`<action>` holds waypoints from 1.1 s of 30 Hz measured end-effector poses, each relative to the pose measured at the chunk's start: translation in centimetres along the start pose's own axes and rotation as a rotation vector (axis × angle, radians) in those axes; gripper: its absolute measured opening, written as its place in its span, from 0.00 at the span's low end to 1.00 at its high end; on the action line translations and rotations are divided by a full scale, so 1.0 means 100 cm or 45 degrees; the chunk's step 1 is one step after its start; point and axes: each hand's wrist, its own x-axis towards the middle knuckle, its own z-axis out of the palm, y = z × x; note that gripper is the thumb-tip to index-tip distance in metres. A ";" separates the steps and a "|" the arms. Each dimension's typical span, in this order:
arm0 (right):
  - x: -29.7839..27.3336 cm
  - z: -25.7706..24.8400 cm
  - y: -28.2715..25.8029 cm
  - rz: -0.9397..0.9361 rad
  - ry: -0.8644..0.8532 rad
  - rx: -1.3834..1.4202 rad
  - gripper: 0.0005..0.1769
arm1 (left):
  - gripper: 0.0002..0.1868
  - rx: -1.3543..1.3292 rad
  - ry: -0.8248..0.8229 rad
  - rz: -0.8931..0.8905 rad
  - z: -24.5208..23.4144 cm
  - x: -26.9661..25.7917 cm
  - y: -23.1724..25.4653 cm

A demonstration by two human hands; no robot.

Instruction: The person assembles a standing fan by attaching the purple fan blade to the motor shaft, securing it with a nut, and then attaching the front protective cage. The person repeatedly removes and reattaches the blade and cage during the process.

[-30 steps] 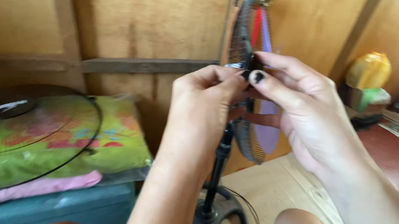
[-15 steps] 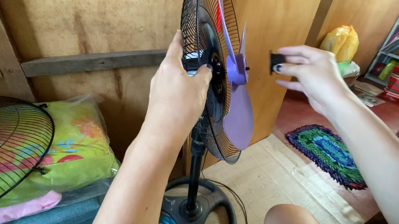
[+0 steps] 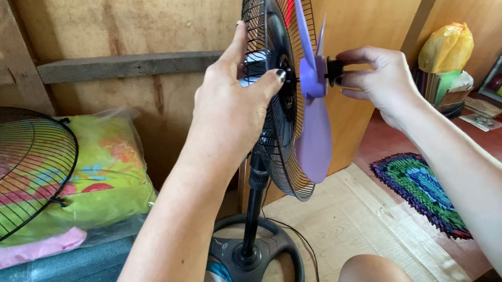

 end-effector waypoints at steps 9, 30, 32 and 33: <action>-0.001 0.003 -0.008 0.024 -0.052 -0.137 0.20 | 0.44 -0.088 -0.018 0.014 0.002 0.003 -0.011; 0.003 -0.007 -0.002 0.615 -0.274 -0.369 0.46 | 0.43 -0.101 -0.037 0.044 -0.006 -0.004 -0.002; 0.001 -0.007 -0.006 0.647 -0.154 -0.265 0.44 | 0.43 -0.081 -0.042 0.016 -0.006 -0.005 -0.003; 0.000 -0.008 -0.008 0.661 -0.095 -0.212 0.43 | 0.42 -0.069 -0.044 0.002 -0.007 -0.006 -0.004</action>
